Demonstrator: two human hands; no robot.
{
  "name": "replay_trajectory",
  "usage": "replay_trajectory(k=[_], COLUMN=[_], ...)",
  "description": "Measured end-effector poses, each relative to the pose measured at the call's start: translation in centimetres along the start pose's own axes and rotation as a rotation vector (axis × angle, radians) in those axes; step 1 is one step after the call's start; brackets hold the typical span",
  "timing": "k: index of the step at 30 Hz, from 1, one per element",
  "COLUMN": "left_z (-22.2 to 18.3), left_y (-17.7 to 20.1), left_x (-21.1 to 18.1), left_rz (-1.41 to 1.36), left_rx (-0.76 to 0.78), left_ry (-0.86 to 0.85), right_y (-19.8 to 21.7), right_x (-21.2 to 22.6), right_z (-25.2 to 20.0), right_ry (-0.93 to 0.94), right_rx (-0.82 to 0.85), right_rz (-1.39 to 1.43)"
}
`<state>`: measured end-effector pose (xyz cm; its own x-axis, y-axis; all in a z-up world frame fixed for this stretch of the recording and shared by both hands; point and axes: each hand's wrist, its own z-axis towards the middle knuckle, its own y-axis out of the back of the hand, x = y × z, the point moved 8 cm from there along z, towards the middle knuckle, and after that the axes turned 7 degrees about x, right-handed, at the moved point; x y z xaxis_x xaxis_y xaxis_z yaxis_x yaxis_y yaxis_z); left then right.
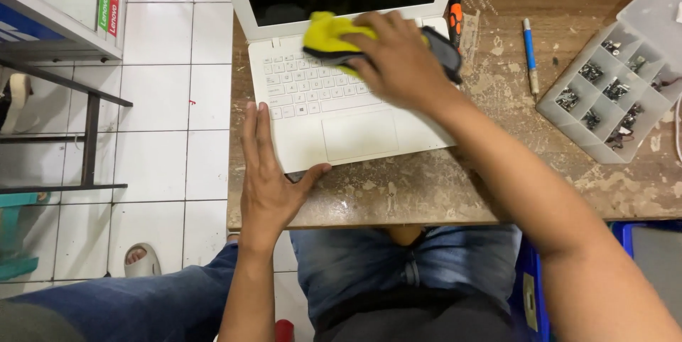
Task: The person cleans the top of a white laptop with a yellow cloth, flips it over, and then uses a screwdriver to install several screws into the bottom cover, picking them from a divided parts container.
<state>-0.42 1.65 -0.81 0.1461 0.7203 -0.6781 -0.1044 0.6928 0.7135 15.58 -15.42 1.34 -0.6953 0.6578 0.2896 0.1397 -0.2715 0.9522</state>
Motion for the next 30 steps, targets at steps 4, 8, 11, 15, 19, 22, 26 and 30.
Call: replay_trajectory(k=[4,8,11,15,19,22,26,30], left_z=[-0.1,-0.1,-0.1,-0.1,-0.2,-0.4,-0.4,-0.2], left_y=[-0.2,-0.1,0.1,0.2,0.6,1.1,1.2,0.6], left_x=[0.3,0.1,0.1,0.0,0.0,0.0,-0.4,-0.7], left_rz=[-0.026,-0.015,-0.027,-0.069,-0.132,-0.136,-0.120,-0.063], left_rx=[0.030,0.021,0.009,0.008,-0.020,-0.046,-0.032,-0.014], left_ry=[0.049,0.048,0.033,0.043,0.017,-0.022,-0.042,-0.038], right_y=[1.6,1.8,1.4,-0.9,-3.2,-4.7,-4.9,-3.0], right_x=[-5.7,-7.3,-4.6,1.1,7.0,11.3,13.1,11.3], right_z=[-5.2,-7.1,-6.5,-4.5,-2.0,-1.3,-3.6,-7.2], right_ry=[-0.062,-0.248,-0.303,-0.197,0.068,0.194,0.394,0.350], right_rx=[-0.100,-0.105,-0.065,0.045,-0.075,-0.037,-0.199,-0.192], right_rz=[-0.113,-0.156,-0.207,-0.301,-0.266,-0.152,-0.143,-0.145])
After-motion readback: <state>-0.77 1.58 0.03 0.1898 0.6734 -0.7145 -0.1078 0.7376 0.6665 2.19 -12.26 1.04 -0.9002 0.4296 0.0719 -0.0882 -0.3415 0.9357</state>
